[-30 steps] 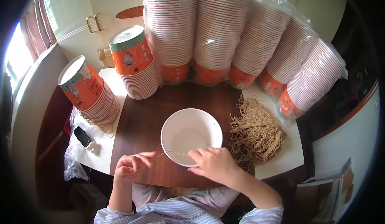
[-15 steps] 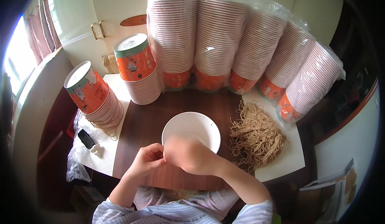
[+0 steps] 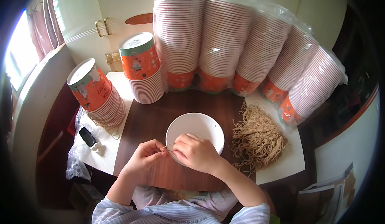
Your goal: Attaching string handles to decorative paper buckets by threading and tying them.
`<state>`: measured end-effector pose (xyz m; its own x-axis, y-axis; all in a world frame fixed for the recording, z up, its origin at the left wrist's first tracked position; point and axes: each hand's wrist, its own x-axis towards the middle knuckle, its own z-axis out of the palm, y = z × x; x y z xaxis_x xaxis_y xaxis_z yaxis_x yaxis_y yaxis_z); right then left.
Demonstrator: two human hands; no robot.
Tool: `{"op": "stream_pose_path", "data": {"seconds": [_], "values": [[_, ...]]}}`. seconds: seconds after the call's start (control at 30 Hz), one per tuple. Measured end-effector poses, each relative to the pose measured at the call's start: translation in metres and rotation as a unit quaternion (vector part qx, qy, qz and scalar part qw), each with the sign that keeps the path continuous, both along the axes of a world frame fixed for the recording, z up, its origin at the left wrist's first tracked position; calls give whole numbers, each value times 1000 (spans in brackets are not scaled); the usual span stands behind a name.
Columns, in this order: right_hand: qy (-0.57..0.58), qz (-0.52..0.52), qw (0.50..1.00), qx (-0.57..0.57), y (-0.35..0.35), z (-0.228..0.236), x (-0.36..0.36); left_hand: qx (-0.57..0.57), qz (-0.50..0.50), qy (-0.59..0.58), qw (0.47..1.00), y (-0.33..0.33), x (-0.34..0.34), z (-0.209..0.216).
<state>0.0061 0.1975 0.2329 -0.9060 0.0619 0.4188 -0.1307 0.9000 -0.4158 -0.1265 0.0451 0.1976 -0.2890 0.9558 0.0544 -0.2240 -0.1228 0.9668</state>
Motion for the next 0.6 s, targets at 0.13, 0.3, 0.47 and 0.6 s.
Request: {"op": "stream_pose_path", "data": {"seconds": [0.13,0.3,0.47,0.6], "values": [[56,-33,997,-32,-6,-1,-5,-14,-7,16,1000,-2,-3,-4],[55,-5,998,-22,-4,-5,-8,10,-18,7,1000,0,-3,-4],[50,-17,998,-16,-6,-7,-5,8,-18,6,1000,1,-4,-5],[60,-78,995,-21,-16,-5,2,-25,-3,-8,1000,1,-9,-7]]}}
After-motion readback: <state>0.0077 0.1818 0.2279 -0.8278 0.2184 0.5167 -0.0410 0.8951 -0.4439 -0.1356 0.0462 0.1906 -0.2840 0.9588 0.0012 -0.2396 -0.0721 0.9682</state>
